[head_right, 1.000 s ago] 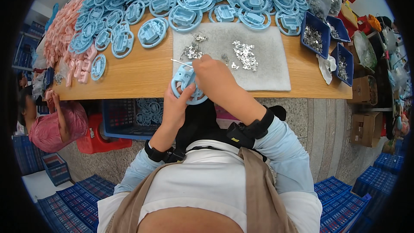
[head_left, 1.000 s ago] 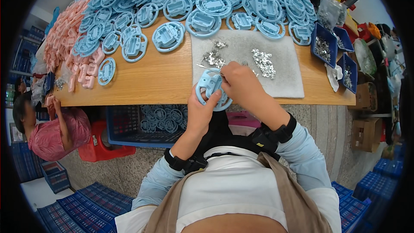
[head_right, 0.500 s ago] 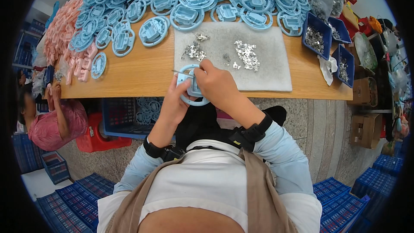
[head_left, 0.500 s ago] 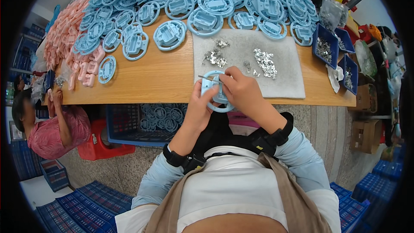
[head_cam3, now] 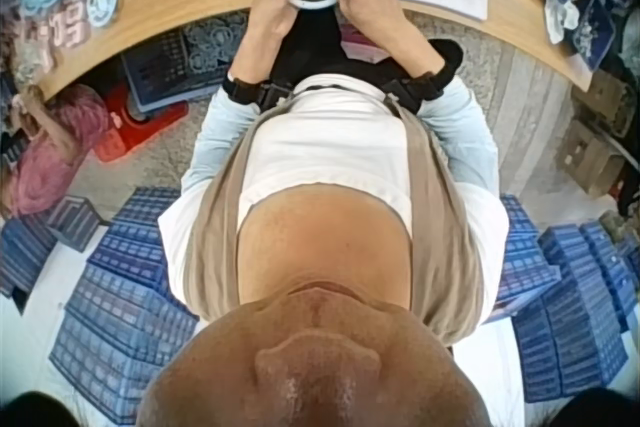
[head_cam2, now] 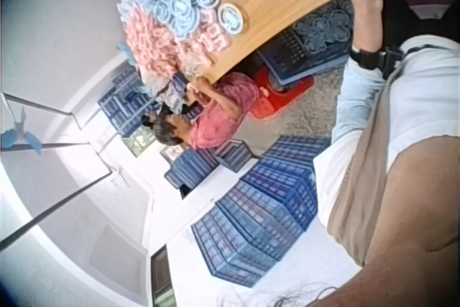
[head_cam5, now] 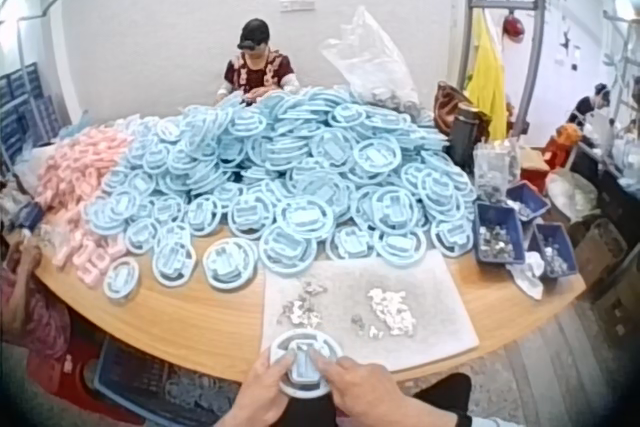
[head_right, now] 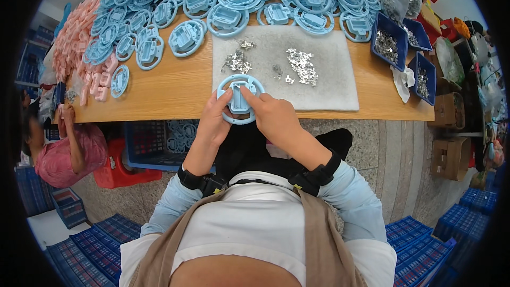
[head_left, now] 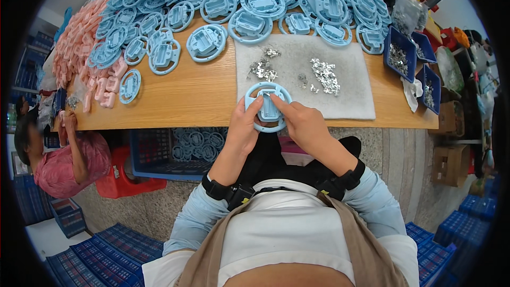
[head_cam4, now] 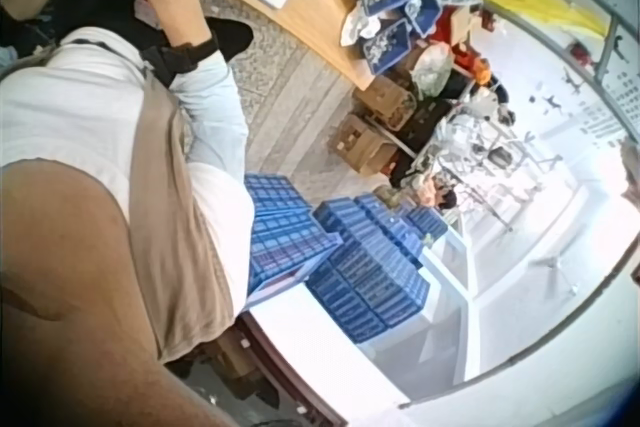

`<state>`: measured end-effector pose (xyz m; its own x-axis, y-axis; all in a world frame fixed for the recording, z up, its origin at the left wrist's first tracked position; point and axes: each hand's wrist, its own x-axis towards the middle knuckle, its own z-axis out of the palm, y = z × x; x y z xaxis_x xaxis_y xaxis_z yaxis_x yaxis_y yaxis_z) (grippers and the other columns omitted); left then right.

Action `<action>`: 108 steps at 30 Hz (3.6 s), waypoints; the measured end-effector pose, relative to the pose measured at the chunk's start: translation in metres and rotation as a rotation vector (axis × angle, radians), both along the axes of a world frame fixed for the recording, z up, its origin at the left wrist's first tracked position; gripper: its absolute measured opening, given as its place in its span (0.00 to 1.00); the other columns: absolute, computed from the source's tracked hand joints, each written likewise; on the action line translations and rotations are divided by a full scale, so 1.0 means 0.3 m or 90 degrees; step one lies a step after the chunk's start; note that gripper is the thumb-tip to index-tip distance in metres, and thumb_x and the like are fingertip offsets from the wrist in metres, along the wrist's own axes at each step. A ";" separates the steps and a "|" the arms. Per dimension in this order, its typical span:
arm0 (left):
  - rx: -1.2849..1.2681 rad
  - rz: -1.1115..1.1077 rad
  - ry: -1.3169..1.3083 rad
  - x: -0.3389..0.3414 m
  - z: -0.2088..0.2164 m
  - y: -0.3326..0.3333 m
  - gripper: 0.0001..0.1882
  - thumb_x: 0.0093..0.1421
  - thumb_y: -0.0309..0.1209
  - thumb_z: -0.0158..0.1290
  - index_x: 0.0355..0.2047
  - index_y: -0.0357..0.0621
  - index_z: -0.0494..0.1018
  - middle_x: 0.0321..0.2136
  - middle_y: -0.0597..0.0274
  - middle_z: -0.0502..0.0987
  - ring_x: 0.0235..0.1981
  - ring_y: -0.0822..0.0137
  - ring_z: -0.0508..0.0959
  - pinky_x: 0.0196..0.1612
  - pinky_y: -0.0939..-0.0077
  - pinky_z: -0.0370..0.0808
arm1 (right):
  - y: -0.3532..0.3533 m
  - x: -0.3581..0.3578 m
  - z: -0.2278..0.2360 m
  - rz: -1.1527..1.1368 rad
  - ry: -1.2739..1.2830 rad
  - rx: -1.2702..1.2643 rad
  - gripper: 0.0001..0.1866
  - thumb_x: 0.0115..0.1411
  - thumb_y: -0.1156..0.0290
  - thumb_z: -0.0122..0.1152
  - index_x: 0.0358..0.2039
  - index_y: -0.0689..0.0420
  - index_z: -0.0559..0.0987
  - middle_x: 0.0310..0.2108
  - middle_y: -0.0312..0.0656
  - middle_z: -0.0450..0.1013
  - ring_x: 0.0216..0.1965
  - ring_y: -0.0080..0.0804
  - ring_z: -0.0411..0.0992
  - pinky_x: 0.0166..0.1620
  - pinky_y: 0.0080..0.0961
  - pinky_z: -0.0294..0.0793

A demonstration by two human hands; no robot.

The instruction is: Assembling small metal components into blue plastic housing frames at a manufacturing workstation.

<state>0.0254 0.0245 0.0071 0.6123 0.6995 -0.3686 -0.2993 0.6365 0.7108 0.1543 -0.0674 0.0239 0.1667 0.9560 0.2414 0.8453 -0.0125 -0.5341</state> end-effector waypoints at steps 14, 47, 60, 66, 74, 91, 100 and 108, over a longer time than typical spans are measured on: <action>0.019 0.002 0.007 0.002 0.014 -0.007 0.17 0.59 0.33 0.49 0.46 0.39 0.63 0.38 0.59 0.71 0.38 0.69 0.75 0.36 0.73 0.78 | -0.018 -0.028 0.040 -0.001 -0.108 -0.056 0.28 0.46 0.78 0.53 0.51 0.53 0.68 0.22 0.41 0.69 0.20 0.38 0.72 0.22 0.32 0.70; 0.002 -0.197 0.095 -0.030 0.040 0.020 0.17 0.53 0.38 0.57 0.38 0.38 0.72 0.29 0.63 0.76 0.28 0.74 0.76 0.29 0.82 0.73 | -0.060 0.083 0.043 -0.048 0.495 -0.071 0.18 0.54 0.77 0.53 0.47 0.66 0.71 0.31 0.40 0.75 0.30 0.15 0.67 0.34 0.16 0.69; 0.032 -0.043 0.080 -0.032 0.023 -0.014 0.13 0.52 0.32 0.57 0.36 0.38 0.72 0.28 0.63 0.76 0.25 0.74 0.77 0.28 0.81 0.75 | 0.013 0.226 -0.003 -0.116 0.107 0.109 0.08 0.47 0.73 0.57 0.30 0.57 0.78 0.27 0.42 0.69 0.26 0.39 0.70 0.30 0.30 0.69; 0.040 -0.048 0.112 -0.038 0.040 -0.020 0.13 0.53 0.32 0.57 0.35 0.38 0.72 0.27 0.62 0.76 0.25 0.75 0.76 0.27 0.83 0.74 | 0.011 0.230 -0.043 -0.075 0.084 0.077 0.07 0.47 0.74 0.57 0.29 0.57 0.79 0.27 0.41 0.68 0.27 0.38 0.70 0.31 0.30 0.70; 0.071 -0.083 0.134 -0.024 0.037 0.006 0.13 0.55 0.35 0.55 0.35 0.38 0.71 0.27 0.64 0.75 0.26 0.76 0.76 0.27 0.83 0.73 | 0.017 0.246 -0.021 -0.153 0.098 0.065 0.07 0.47 0.72 0.59 0.28 0.57 0.78 0.27 0.42 0.68 0.26 0.39 0.70 0.30 0.31 0.69; 0.419 -0.135 0.174 0.083 0.046 -0.013 0.12 0.57 0.30 0.52 0.39 0.36 0.73 0.28 0.68 0.73 0.29 0.80 0.70 0.32 0.87 0.67 | 0.033 0.117 0.089 -0.041 0.355 0.155 0.06 0.46 0.75 0.61 0.26 0.62 0.78 0.24 0.37 0.73 0.17 0.19 0.64 0.22 0.15 0.63; 0.454 -0.076 0.210 0.079 0.071 -0.018 0.13 0.58 0.31 0.50 0.41 0.37 0.69 0.30 0.65 0.72 0.32 0.79 0.70 0.35 0.84 0.68 | 0.027 0.145 0.127 -0.035 0.410 0.061 0.06 0.45 0.74 0.62 0.25 0.61 0.78 0.22 0.31 0.66 0.19 0.13 0.58 0.22 0.13 0.57; 0.324 -0.055 0.133 0.079 0.054 -0.012 0.18 0.60 0.33 0.48 0.47 0.36 0.63 0.35 0.60 0.72 0.36 0.76 0.71 0.38 0.82 0.69 | 0.019 0.105 0.099 -0.041 0.277 0.097 0.07 0.42 0.76 0.58 0.25 0.63 0.77 0.23 0.42 0.66 0.22 0.33 0.66 0.25 0.25 0.65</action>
